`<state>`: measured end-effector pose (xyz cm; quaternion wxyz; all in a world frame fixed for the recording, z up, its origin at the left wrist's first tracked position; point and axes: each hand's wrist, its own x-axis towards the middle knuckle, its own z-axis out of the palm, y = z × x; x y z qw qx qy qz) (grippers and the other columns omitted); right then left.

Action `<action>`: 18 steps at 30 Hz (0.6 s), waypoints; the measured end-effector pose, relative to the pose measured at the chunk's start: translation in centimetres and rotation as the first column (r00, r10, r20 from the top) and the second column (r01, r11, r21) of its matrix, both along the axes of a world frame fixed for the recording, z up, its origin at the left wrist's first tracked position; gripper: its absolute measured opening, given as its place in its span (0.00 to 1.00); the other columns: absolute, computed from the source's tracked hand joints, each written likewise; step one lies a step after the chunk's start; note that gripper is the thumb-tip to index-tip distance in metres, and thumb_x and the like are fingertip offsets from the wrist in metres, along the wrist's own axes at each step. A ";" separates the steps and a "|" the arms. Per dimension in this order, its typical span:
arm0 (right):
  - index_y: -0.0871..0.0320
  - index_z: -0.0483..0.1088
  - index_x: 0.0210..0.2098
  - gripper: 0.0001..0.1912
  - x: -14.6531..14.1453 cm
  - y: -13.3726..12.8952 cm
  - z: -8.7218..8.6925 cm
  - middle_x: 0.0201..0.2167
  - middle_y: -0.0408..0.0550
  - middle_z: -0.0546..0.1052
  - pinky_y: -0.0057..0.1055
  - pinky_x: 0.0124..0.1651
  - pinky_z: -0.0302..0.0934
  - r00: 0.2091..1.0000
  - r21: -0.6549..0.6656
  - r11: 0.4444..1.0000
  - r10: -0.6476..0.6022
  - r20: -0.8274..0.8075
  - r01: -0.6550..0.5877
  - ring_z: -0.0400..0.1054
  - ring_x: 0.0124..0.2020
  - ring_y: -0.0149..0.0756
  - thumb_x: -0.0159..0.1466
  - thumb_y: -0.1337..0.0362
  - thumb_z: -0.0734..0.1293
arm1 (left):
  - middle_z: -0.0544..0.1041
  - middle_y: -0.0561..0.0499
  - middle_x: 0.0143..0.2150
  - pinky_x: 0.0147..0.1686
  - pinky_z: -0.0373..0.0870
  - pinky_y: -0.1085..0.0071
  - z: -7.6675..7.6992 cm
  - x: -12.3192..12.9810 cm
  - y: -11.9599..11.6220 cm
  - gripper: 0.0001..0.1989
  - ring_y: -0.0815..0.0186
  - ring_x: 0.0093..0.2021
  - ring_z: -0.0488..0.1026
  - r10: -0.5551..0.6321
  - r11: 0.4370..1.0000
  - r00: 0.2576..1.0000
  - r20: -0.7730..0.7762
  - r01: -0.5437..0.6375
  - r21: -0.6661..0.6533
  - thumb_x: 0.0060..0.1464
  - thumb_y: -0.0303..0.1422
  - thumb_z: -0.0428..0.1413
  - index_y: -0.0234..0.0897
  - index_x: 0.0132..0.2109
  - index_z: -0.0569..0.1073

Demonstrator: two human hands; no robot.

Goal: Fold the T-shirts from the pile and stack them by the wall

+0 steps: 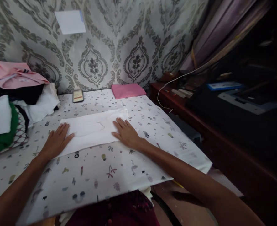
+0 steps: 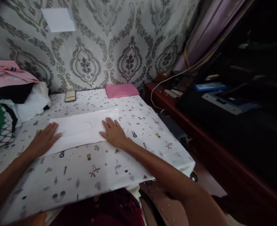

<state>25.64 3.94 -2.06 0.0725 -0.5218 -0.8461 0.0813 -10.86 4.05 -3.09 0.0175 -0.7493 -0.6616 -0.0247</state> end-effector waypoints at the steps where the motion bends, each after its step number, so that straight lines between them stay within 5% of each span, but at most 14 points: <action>1: 0.59 0.48 0.72 0.35 0.4 -0.2 -0.1 0.74 0.53 0.48 0.46 0.74 0.38 1.000 0.013 1.000 0.002 -0.009 -0.002 0.37 0.75 0.41 0.73 0.46 0.48 | 0.53 0.39 0.74 0.66 0.53 0.45 0.0 0.0 0.0 0.38 0.48 0.74 0.47 0.000 1.000 1.000 0.003 0.000 0.001 0.64 0.49 0.34 0.30 0.72 0.53; 6: 0.58 0.53 0.70 0.33 2.0 -1.0 0.0 0.73 0.52 0.52 0.44 0.74 0.40 0.992 0.007 1.000 0.017 -0.129 -0.016 0.41 0.74 0.41 0.73 0.46 0.49 | 0.53 0.39 0.74 0.66 0.53 0.46 0.2 0.1 0.0 0.39 0.49 0.74 0.47 0.016 1.000 1.000 0.026 -0.016 -0.013 0.63 0.50 0.34 0.29 0.72 0.54; 9: 0.57 0.59 0.68 0.32 3.3 -0.8 0.1 0.71 0.52 0.58 0.44 0.72 0.47 0.914 -0.027 0.999 -0.026 -0.405 0.017 0.50 0.72 0.40 0.73 0.46 0.48 | 0.51 0.41 0.74 0.67 0.52 0.48 0.5 0.4 -0.1 0.40 0.51 0.74 0.45 0.033 0.999 0.999 0.032 -0.032 -0.035 0.63 0.51 0.32 0.29 0.72 0.54; 12: 0.56 0.66 0.61 0.33 5.3 0.0 -0.2 0.63 0.54 0.70 0.45 0.65 0.59 0.616 -0.128 0.982 -0.186 -0.766 0.138 0.63 0.64 0.42 0.72 0.43 0.46 | 0.50 0.42 0.75 0.68 0.50 0.48 0.8 0.6 -0.2 0.41 0.52 0.75 0.44 0.050 0.997 0.998 0.038 -0.048 -0.062 0.62 0.52 0.31 0.29 0.72 0.53; 15: 0.58 0.69 0.56 0.32 7.3 1.0 -0.6 0.55 0.59 0.76 0.44 0.55 0.67 0.263 -0.287 0.932 -0.341 -0.902 0.223 0.72 0.56 0.45 0.70 0.42 0.50 | 0.50 0.40 0.75 0.68 0.49 0.47 0.9 0.8 -0.3 0.42 0.51 0.75 0.44 0.042 0.997 0.998 0.048 -0.038 -0.069 0.62 0.53 0.30 0.27 0.72 0.53; 18: 0.58 0.71 0.49 0.26 8.8 1.3 -0.5 0.47 0.58 0.79 0.40 0.44 0.70 0.155 -0.382 0.885 -0.431 -0.889 0.265 0.76 0.45 0.44 0.67 0.44 0.58 | 0.53 0.39 0.74 0.67 0.50 0.45 0.9 0.7 -0.2 0.42 0.50 0.74 0.45 0.035 0.998 0.997 0.074 -0.031 -0.045 0.62 0.53 0.30 0.28 0.71 0.54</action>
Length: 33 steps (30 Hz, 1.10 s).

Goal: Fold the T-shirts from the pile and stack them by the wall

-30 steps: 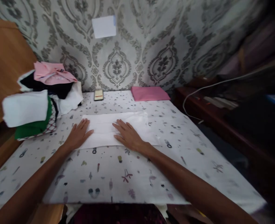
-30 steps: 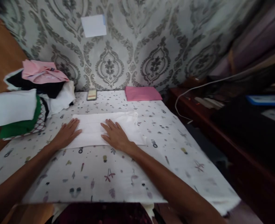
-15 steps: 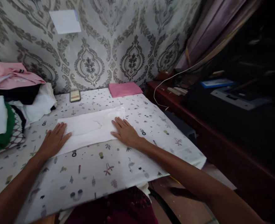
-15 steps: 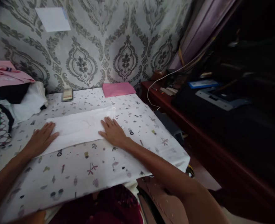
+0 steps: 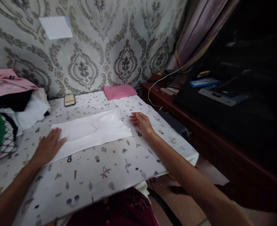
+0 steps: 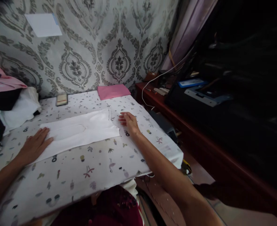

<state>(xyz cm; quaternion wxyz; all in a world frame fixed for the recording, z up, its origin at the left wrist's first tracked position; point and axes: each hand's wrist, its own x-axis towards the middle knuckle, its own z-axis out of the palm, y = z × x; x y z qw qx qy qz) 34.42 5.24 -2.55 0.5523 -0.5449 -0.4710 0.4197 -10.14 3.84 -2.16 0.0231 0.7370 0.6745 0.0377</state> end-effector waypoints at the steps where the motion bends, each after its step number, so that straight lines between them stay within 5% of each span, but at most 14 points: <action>1: 0.58 0.72 0.46 0.24 0.3 -0.2 0.1 0.44 0.56 0.79 0.37 0.39 0.70 1.000 -0.023 1.000 0.001 0.026 0.000 0.76 0.40 0.42 0.65 0.46 0.59 | 0.54 0.39 0.74 0.67 0.50 0.45 0.0 0.0 0.0 0.42 0.50 0.74 0.46 -0.001 1.000 1.000 0.009 0.001 0.008 0.61 0.53 0.30 0.29 0.71 0.55; 4: 0.57 0.72 0.36 0.17 0.8 -1.7 0.8 0.30 0.48 0.76 0.31 0.30 0.63 0.964 -0.049 0.995 0.100 0.247 -0.090 0.70 0.29 0.35 0.64 0.50 0.61 | 0.54 0.42 0.74 0.68 0.50 0.45 0.2 0.1 0.0 0.42 0.49 0.74 0.46 0.006 1.000 1.000 0.016 -0.006 -0.001 0.61 0.55 0.30 0.32 0.72 0.54; 8: 0.57 0.69 0.26 0.14 1.1 -4.4 1.6 0.26 0.44 0.70 0.32 0.35 0.59 0.777 0.017 0.983 0.132 0.615 -0.181 0.63 0.30 0.34 0.65 0.57 0.62 | 0.51 0.41 0.74 0.68 0.48 0.44 0.9 0.9 -0.3 0.41 0.49 0.74 0.45 0.038 0.998 0.999 0.001 -0.038 -0.053 0.62 0.53 0.30 0.28 0.71 0.53; 15: 0.56 0.70 0.31 0.03 0.3 -6.0 1.6 0.32 0.43 0.69 0.31 0.39 0.58 0.693 -0.024 0.976 0.172 0.700 -0.219 0.64 0.33 0.32 0.60 0.64 0.68 | 0.54 0.39 0.74 0.68 0.48 0.44 0.8 0.9 -0.1 0.38 0.50 0.74 0.46 0.047 0.998 0.999 -0.003 -0.047 -0.029 0.63 0.49 0.33 0.28 0.71 0.55; 20: 0.56 0.67 0.30 0.04 0.2 -5.8 1.2 0.32 0.42 0.69 0.30 0.39 0.57 0.676 -0.024 0.973 0.178 0.715 -0.231 0.63 0.33 0.32 0.61 0.67 0.65 | 0.52 0.38 0.74 0.67 0.47 0.40 1.6 2.1 -0.7 0.39 0.48 0.74 0.46 0.088 0.995 0.993 -0.081 -0.092 -0.040 0.64 0.50 0.32 0.27 0.71 0.55; 23: 0.56 0.66 0.30 0.04 0.3 -5.7 1.0 0.32 0.42 0.69 0.30 0.39 0.58 0.678 -0.026 0.972 0.182 0.712 -0.234 0.64 0.33 0.32 0.62 0.66 0.65 | 0.52 0.38 0.74 0.68 0.46 0.42 2.3 5.3 -1.4 0.37 0.49 0.74 0.48 -0.003 1.000 0.996 -0.095 0.003 0.007 0.65 0.49 0.33 0.30 0.71 0.54; 26: 0.55 0.66 0.31 0.04 0.3 -5.8 1.0 0.33 0.43 0.70 0.31 0.39 0.58 0.674 -0.029 0.972 0.184 0.716 -0.235 0.65 0.33 0.33 0.64 0.65 0.64 | 0.51 0.45 0.75 0.70 0.44 0.50 3.2 10.4 -1.1 0.35 0.56 0.73 0.50 -0.252 0.968 0.967 -0.032 0.252 -0.006 0.67 0.50 0.32 0.39 0.73 0.51; 30: 0.55 0.65 0.30 0.05 0.2 -5.9 1.2 0.32 0.43 0.71 0.31 0.38 0.59 0.664 -0.005 0.973 0.161 0.730 -0.231 0.65 0.33 0.34 0.63 0.65 0.63 | 0.48 0.48 0.76 0.71 0.40 0.54 4.3 18.0 2.0 0.34 0.59 0.75 0.44 -0.506 0.861 0.862 0.040 0.507 -0.032 0.67 0.52 0.32 0.42 0.73 0.49; 33: 0.55 0.64 0.30 0.05 0.3 -5.9 1.4 0.32 0.43 0.70 0.31 0.38 0.59 0.648 -0.002 0.972 0.158 0.746 -0.234 0.65 0.33 0.34 0.63 0.66 0.63 | 0.44 0.46 0.76 0.71 0.38 0.56 4.1 22.2 5.3 0.34 0.60 0.75 0.41 -0.569 0.817 0.820 0.069 0.573 -0.067 0.68 0.51 0.33 0.39 0.73 0.48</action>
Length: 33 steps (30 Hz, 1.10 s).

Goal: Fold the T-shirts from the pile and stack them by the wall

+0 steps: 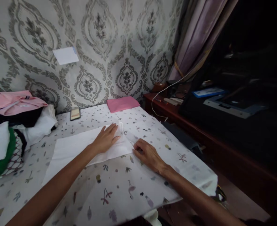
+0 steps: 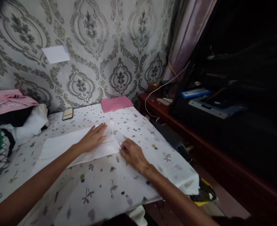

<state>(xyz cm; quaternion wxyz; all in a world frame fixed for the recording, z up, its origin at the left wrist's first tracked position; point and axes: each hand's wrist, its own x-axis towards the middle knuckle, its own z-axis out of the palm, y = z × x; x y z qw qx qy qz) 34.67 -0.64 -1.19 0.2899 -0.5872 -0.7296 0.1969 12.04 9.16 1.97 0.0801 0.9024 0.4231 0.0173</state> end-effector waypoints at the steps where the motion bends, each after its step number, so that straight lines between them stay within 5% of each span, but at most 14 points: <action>1: 0.55 0.64 0.30 0.05 0.0 0.0 0.0 0.32 0.43 0.70 0.31 0.38 0.60 1.000 -0.001 1.000 0.004 0.008 -0.004 0.65 0.33 0.34 0.64 0.66 0.63 | 0.44 0.45 0.76 0.71 0.38 0.55 -0.4 0.9 1.0 0.34 0.60 0.75 0.40 0.004 1.000 1.000 -0.010 -0.004 -0.011 0.68 0.50 0.34 0.37 0.73 0.48; 8: 0.55 0.64 0.30 0.06 -0.1 -0.3 0.0 0.33 0.45 0.71 0.32 0.40 0.61 0.999 0.012 1.000 0.024 0.034 -0.024 0.66 0.35 0.35 0.64 0.66 0.62 | 0.46 0.40 0.76 0.70 0.41 0.51 -3.8 1.6 4.1 0.35 0.55 0.75 0.41 0.030 0.999 0.999 -0.021 -0.030 -0.015 0.67 0.50 0.36 0.33 0.72 0.51; 13: 0.55 0.69 0.31 0.06 0.7 0.8 0.6 0.31 0.44 0.73 0.31 0.37 0.61 0.996 0.003 1.000 -0.007 -0.090 0.008 0.67 0.33 0.35 0.63 0.64 0.63 | 0.61 0.41 0.71 0.67 0.52 0.55 -3.5 1.4 4.9 0.29 0.54 0.70 0.57 0.022 1.000 0.989 0.146 -0.023 0.004 0.66 0.48 0.42 0.38 0.67 0.62; 16: 0.55 0.72 0.31 0.07 1.2 4.7 1.4 0.30 0.44 0.75 0.30 0.36 0.61 0.990 0.017 0.999 -0.031 -0.139 0.034 0.69 0.32 0.34 0.63 0.65 0.63 | 0.76 0.44 0.55 0.57 0.64 0.62 -2.7 2.5 6.0 0.17 0.58 0.56 0.71 0.151 0.985 0.947 0.283 -0.167 0.034 0.65 0.38 0.46 0.39 0.53 0.74; 19: 0.57 0.74 0.32 0.07 1.0 10.6 2.1 0.32 0.46 0.78 0.30 0.40 0.62 0.997 0.015 0.999 -0.048 -0.060 0.049 0.70 0.35 0.35 0.61 0.69 0.64 | 0.79 0.44 0.43 0.50 0.66 0.62 -2.1 4.4 7.2 0.13 0.58 0.47 0.73 0.320 0.938 0.900 0.297 -0.344 0.033 0.62 0.36 0.49 0.38 0.38 0.76; 24: 0.58 0.78 0.35 0.10 -0.9 18.7 1.5 0.35 0.48 0.81 0.28 0.42 0.63 0.998 -0.091 0.994 -0.065 0.020 0.067 0.73 0.40 0.37 0.60 0.72 0.64 | 0.81 0.43 0.40 0.48 0.65 0.58 -2.0 7.0 8.3 0.11 0.55 0.44 0.74 0.475 0.870 0.838 0.268 -0.493 0.001 0.59 0.38 0.52 0.37 0.34 0.75; 33: 0.57 0.80 0.38 0.10 -0.8 21.9 -0.4 0.33 0.44 0.81 0.25 0.38 0.62 0.997 -0.153 0.986 0.072 -0.004 -0.072 0.72 0.35 0.33 0.58 0.69 0.68 | 0.82 0.51 0.38 0.45 0.65 0.63 -2.9 6.8 8.7 0.05 0.59 0.43 0.76 0.552 0.821 0.708 0.440 -0.555 -0.137 0.55 0.32 0.54 0.41 0.36 0.75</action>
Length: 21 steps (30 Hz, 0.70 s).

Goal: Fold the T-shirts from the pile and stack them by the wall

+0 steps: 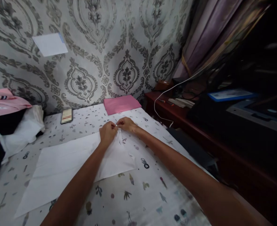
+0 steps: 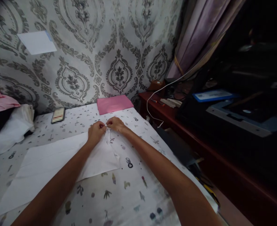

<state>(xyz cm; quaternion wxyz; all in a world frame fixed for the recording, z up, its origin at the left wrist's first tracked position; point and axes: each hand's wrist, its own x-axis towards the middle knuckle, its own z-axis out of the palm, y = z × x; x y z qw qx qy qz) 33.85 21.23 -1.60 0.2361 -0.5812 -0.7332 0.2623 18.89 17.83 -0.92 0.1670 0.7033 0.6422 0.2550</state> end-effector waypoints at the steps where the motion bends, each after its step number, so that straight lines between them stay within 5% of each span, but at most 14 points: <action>1: 0.58 0.80 0.37 0.10 0.1 0.1 0.0 0.32 0.44 0.81 0.25 0.36 0.62 1.000 -0.007 1.000 0.001 -0.001 -0.001 0.72 0.34 0.32 0.58 0.69 0.68 | 0.81 0.51 0.38 0.45 0.65 0.64 -0.1 -0.1 0.0 0.05 0.60 0.43 0.76 0.006 1.000 0.999 0.032 -0.006 0.001 0.55 0.31 0.54 0.41 0.36 0.75; 6: 0.58 0.77 0.33 0.05 -0.1 -0.2 0.4 0.31 0.42 0.79 0.24 0.34 0.60 0.999 -0.006 0.999 -0.044 0.013 0.044 0.69 0.33 0.30 0.56 0.68 0.70 | 0.80 0.53 0.36 0.41 0.66 0.67 -0.3 -0.2 0.0 0.04 0.62 0.40 0.76 0.001 1.000 0.994 0.111 -0.004 0.030 0.54 0.30 0.55 0.41 0.35 0.75; 16: 0.54 0.76 0.32 0.07 -0.8 0.0 0.6 0.34 0.44 0.79 0.27 0.33 0.58 0.985 -0.041 0.985 -0.164 0.058 0.167 0.70 0.35 0.34 0.55 0.70 0.68 | 0.81 0.52 0.38 0.44 0.67 0.66 -0.3 -0.1 -0.4 0.08 0.61 0.42 0.75 -0.115 0.992 0.993 -0.013 0.115 0.055 0.56 0.28 0.53 0.41 0.35 0.77; 21: 0.56 0.78 0.36 0.08 -0.5 0.0 0.8 0.32 0.44 0.80 0.26 0.34 0.61 0.988 -0.056 0.987 -0.147 0.046 0.150 0.72 0.33 0.34 0.56 0.69 0.69 | 0.81 0.53 0.37 0.46 0.69 0.66 -0.4 -0.5 0.3 0.11 0.63 0.41 0.76 -0.120 0.992 0.984 0.129 0.114 0.052 0.55 0.25 0.50 0.42 0.35 0.77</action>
